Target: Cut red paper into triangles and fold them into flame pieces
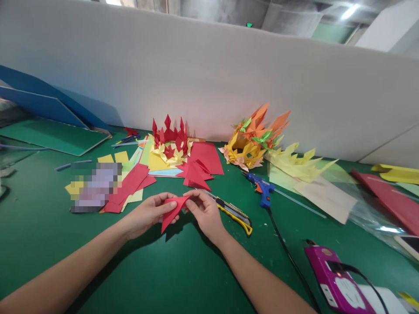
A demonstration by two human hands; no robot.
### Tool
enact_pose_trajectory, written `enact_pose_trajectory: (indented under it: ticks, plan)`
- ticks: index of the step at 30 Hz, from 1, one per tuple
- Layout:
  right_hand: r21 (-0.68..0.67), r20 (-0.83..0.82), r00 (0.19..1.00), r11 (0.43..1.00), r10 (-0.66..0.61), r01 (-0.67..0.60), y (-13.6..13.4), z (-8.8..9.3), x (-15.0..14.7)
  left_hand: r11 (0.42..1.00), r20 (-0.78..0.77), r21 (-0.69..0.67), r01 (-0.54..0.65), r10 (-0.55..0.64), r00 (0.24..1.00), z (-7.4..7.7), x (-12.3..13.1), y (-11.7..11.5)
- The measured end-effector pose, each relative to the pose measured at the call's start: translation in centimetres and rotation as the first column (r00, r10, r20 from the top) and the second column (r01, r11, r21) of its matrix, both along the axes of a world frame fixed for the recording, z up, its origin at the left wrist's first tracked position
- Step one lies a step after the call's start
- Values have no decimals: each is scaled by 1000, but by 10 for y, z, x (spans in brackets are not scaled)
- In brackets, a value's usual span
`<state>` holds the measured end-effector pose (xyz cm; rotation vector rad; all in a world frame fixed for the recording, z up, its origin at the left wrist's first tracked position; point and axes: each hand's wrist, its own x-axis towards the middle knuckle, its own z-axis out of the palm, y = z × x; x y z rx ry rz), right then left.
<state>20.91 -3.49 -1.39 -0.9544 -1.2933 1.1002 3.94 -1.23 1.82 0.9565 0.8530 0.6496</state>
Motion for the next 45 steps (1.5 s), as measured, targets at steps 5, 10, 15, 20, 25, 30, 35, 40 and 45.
enact_pose_trajectory:
  ticks: [5, 10, 15, 20, 25, 30, 35, 40, 45]
  plan:
    - [121, 128, 985, 988, -114, 98, -3, -1, -3, 998, -106, 67, -17, 24, 994, -3, 3, -1]
    - [318, 281, 922, 932, -267, 173, -6, -2, -5, 980, -121, 199, -22, 46, 992, -9, 6, -3]
    - [443, 386, 856, 883, -345, 156, -7, -1, -3, 958, -162, 287, 22, 26, 986, -12, 7, -4]
    - [552, 411, 815, 823, -409, 134, -7, 0, -2, 937, -210, 348, 37, 40, 977, -13, 7, -4]
    - [641, 443, 773, 763, -454, 80, -8, 2, -2, 914, -251, 406, 23, 88, 964, -12, 8, -6]
    - [679, 464, 743, 732, -482, 50, -9, 3, -1, 880, -275, 475, 18, 128, 953, -13, 10, -7]
    - [688, 480, 729, 725, -488, 32, -9, 2, 1, 863, -292, 505, 2, 169, 941, -11, 12, -8]
    - [708, 488, 717, 706, -498, 9, -8, 2, 2, 874, -265, 485, -30, 179, 947, -10, 14, -10]
    - [746, 480, 702, 666, -526, -12, -8, 2, 2, 882, -242, 468, -52, 185, 953, -12, 15, -10]
